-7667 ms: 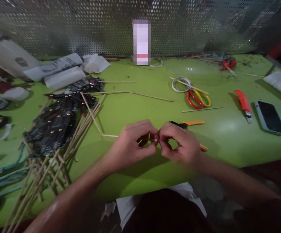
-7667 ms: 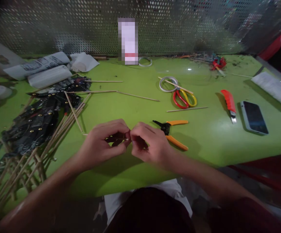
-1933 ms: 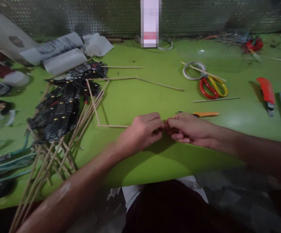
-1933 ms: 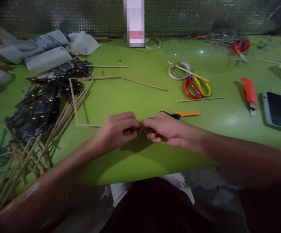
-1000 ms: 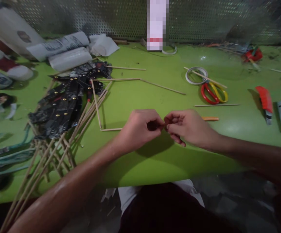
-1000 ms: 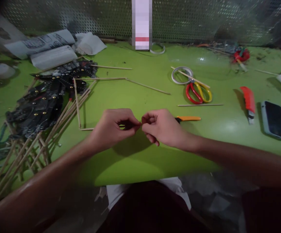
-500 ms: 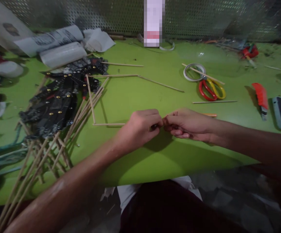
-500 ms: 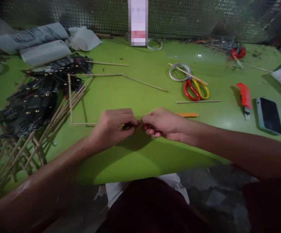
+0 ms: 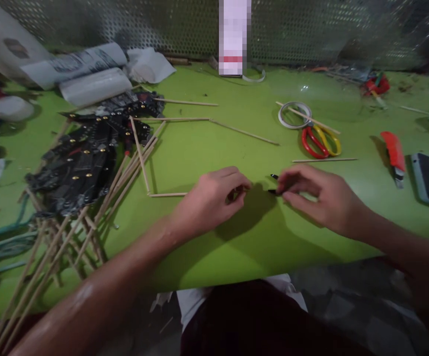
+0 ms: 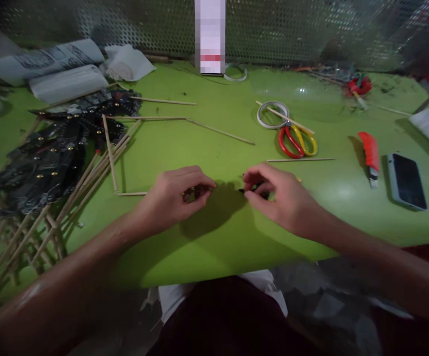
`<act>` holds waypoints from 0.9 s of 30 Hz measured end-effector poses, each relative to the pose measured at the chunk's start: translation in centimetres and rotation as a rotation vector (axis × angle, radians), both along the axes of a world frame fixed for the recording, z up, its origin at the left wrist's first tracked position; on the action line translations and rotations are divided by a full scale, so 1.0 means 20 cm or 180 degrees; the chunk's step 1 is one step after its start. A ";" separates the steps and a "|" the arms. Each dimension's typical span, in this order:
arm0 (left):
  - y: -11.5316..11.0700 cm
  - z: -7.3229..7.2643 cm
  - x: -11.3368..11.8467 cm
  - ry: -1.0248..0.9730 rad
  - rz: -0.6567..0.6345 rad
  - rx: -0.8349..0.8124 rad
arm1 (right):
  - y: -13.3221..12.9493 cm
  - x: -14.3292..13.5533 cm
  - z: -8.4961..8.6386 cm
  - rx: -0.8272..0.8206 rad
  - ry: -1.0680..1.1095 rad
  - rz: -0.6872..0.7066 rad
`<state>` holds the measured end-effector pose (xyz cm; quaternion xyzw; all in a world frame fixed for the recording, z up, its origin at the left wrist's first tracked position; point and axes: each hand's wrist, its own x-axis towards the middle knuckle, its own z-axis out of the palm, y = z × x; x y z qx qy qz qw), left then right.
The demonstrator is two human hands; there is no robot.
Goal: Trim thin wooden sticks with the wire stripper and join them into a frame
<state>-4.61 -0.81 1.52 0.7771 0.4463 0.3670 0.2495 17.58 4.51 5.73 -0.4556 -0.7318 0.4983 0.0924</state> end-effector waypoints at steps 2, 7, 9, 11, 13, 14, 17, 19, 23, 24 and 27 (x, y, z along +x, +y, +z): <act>0.00 0.00 0.00 0.0004 0.0003 -0.0122 | 0.01 0.16 -0.04 0.1747 -0.0311 0.0267; -0.01 0.01 0.00 0.0013 0.0043 -0.0221 | 0.01 0.46 -0.22 0.2920 -0.1297 0.0823; -0.01 0.01 0.00 0.0071 0.0055 -0.0196 | -0.01 0.47 -0.26 0.3149 -0.1510 0.0771; -0.01 0.01 0.01 0.0123 0.0064 -0.0197 | -0.03 0.43 -0.26 0.3363 -0.1704 0.0807; -0.01 0.01 0.01 0.0142 0.0065 -0.0237 | -0.02 0.39 -0.24 0.3451 -0.1824 0.0956; -0.01 0.00 0.02 0.0144 0.0060 -0.0258 | -0.02 0.37 -0.22 0.3440 -0.1843 0.1014; -0.01 -0.01 0.02 0.0149 0.0039 -0.0300 | 0.01 0.35 -0.17 0.3191 -0.1609 0.0889; -0.01 -0.01 0.02 0.0136 0.0024 -0.0355 | 0.02 0.34 -0.14 0.2847 -0.1197 0.0580; -0.01 0.00 0.02 0.0082 0.0044 -0.0506 | 0.02 0.31 -0.15 0.1696 0.0068 -0.0085; -0.01 0.00 0.02 0.0080 0.0067 -0.0542 | 0.03 0.30 -0.16 0.1244 0.0381 -0.0151; -0.01 0.02 0.02 0.0064 0.0145 -0.0722 | 0.06 0.28 -0.19 0.0123 0.0948 -0.0043</act>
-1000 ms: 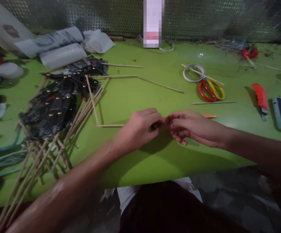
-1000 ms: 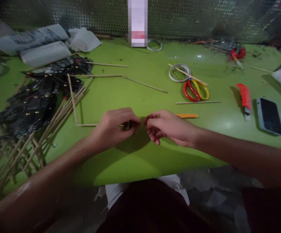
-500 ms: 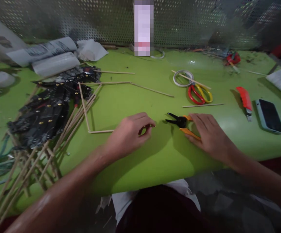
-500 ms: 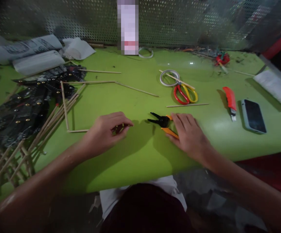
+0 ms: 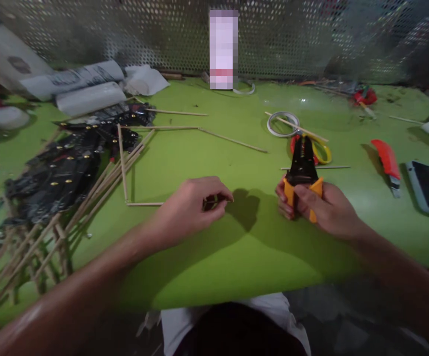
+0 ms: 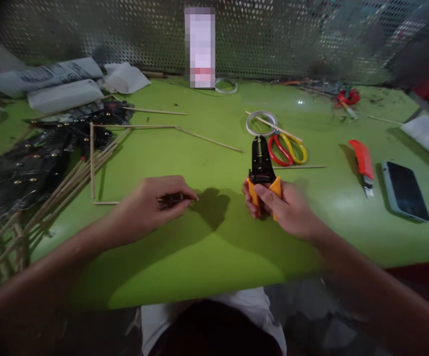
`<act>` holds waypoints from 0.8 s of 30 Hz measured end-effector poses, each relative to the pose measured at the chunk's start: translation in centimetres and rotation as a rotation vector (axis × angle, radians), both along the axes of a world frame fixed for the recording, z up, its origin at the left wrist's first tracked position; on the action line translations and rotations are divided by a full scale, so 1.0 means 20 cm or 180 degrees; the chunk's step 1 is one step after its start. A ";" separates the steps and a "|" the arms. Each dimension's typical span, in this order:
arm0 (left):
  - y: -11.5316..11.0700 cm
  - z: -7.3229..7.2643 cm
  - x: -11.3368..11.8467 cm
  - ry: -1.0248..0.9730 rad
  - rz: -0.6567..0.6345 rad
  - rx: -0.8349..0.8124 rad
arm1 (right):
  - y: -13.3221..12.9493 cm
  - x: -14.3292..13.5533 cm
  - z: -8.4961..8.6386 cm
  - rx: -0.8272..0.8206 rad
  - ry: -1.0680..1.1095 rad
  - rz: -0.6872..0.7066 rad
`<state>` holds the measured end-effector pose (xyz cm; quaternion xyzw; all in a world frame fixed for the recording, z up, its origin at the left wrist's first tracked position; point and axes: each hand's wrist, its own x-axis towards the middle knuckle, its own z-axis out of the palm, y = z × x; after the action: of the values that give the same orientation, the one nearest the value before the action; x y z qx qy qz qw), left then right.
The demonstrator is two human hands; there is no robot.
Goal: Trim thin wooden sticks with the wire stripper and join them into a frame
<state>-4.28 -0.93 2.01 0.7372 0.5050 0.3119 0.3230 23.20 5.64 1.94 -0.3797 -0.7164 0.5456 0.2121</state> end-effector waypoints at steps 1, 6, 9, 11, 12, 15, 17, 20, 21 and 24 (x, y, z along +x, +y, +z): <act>0.00 0.00 0.00 -0.0015 0.0024 -0.0072 | 0.01 0.00 0.00 -0.0003 0.0012 0.0095; 0.01 -0.02 -0.02 -0.0072 0.0068 -0.0266 | 0.05 -0.02 0.00 0.2401 -0.0869 0.0686; 0.02 -0.04 -0.04 -0.0149 0.0071 -0.0373 | 0.04 -0.04 -0.01 0.3414 -0.1166 0.1102; 0.02 -0.05 -0.04 -0.0146 0.0080 -0.0436 | 0.03 -0.05 -0.03 0.3687 -0.1229 0.1150; 0.02 -0.05 -0.04 -0.0137 0.0076 -0.0458 | 0.03 -0.06 -0.04 0.3745 -0.1263 0.1134; 0.02 -0.04 -0.04 -0.0128 0.0066 -0.0506 | 0.02 -0.06 -0.05 0.3812 -0.1399 0.1066; 0.02 -0.03 -0.04 -0.0113 0.0077 -0.0541 | 0.02 -0.06 -0.05 0.3853 -0.1456 0.1069; 0.02 -0.02 -0.04 -0.0098 0.0075 -0.0564 | 0.02 -0.06 -0.05 0.3880 -0.1513 0.1120; 0.02 -0.02 -0.04 -0.0107 0.0070 -0.0562 | 0.02 -0.07 -0.04 0.3884 -0.1525 0.1139; 0.01 -0.02 -0.05 -0.0134 0.0057 -0.0592 | 0.02 -0.08 -0.04 0.3873 -0.1524 0.1164</act>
<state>-5.19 -0.77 1.71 0.6927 0.5315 0.2820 0.3978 21.67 6.03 1.06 -0.1759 -0.9757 -0.0267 0.1279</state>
